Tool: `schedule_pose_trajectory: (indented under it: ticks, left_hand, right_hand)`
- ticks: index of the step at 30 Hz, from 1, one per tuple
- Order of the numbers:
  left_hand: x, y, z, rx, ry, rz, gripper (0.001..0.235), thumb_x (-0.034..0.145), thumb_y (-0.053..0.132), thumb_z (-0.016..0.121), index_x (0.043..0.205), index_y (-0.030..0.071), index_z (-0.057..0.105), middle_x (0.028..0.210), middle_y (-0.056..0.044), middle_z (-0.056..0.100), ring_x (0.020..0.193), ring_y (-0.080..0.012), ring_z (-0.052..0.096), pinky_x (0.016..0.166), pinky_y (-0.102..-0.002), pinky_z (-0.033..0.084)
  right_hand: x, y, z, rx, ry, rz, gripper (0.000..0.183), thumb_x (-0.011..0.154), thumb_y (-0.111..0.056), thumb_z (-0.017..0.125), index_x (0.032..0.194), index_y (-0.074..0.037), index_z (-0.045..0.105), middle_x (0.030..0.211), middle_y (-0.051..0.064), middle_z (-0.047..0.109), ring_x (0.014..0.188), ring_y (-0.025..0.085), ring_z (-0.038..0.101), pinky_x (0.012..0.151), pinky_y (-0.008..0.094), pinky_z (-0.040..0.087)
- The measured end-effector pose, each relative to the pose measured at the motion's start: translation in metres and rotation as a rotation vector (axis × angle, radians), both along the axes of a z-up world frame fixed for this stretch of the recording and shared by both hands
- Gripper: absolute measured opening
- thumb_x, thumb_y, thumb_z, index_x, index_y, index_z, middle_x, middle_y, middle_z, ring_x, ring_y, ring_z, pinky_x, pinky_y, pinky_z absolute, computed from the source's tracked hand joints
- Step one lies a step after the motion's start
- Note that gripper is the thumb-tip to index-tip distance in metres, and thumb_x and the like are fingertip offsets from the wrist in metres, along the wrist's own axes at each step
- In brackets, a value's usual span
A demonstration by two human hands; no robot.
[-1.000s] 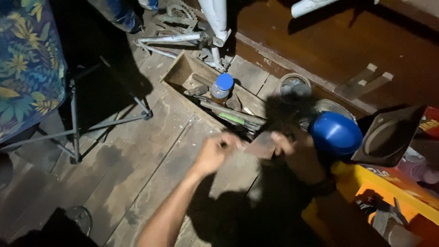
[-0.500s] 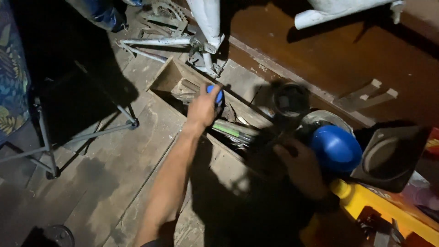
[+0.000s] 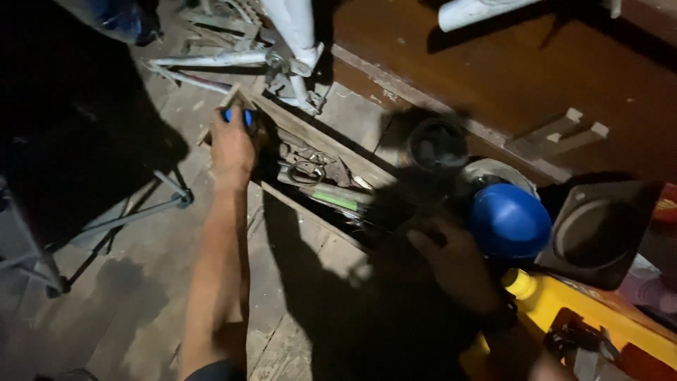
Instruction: Cleaning a motorcycle cylinder head using a small scraper and sandpaper to remove residue and carbon buildup.
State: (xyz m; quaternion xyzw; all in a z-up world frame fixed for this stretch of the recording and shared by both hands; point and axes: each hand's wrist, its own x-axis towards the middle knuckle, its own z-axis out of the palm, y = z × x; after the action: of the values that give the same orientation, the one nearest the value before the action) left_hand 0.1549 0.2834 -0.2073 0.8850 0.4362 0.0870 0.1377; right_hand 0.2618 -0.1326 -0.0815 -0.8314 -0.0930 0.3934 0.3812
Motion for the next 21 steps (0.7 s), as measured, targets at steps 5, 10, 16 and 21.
schedule_pose_trajectory:
  ticks: [5,10,16,21]
  left_hand:
    - [0.008,-0.033,0.068,0.262,0.421,0.004,0.084,0.097,0.072,0.055,0.164,0.027,0.032,0.153,-0.016,0.031,0.132,-0.0439,0.036,0.102,-0.054,0.041]
    - [0.008,-0.062,0.122,0.109,0.292,0.001,0.105,0.093,0.074,0.061,0.169,0.021,0.012,0.165,-0.021,0.02,0.147,-0.0461,0.023,0.116,-0.062,0.028]
    - [-0.026,-0.203,0.079,-0.366,-0.44,-0.236,0.045,0.091,0.038,0.078,0.125,0.011,0.064,0.13,-0.018,0.065,0.111,-0.0369,0.063,0.102,-0.049,0.047]
    - [-0.054,-0.272,0.062,-0.8,-0.492,-0.171,0.032,0.086,0.03,0.084,0.116,0.027,0.075,0.081,0.006,0.08,0.058,-0.0093,0.065,0.054,-0.027,0.056]
  right_hand:
    - [0.01,-0.011,-0.027,-0.003,0.07,-0.043,0.048,0.099,-0.041,0.068,0.129,-0.003,0.068,0.118,0.019,0.07,0.099,0.027,0.069,0.087,0.043,0.057]
    - [0.007,0.017,0.015,0.077,0.098,-0.042,0.057,0.099,-0.04,0.064,0.136,0.002,0.061,0.13,0.026,0.065,0.122,0.039,0.063,0.101,0.05,0.051]
    - [0.005,0.018,-0.045,0.139,0.088,-0.091,0.049,0.093,-0.042,0.076,0.124,-0.004,0.071,0.103,0.012,0.069,0.088,0.022,0.066,0.079,0.035,0.054]
    - [-0.013,0.019,-0.026,0.124,0.035,0.013,0.038,0.09,-0.044,0.077,0.108,-0.01,0.08,0.082,0.014,0.074,0.075,0.024,0.071,0.072,0.038,0.057]
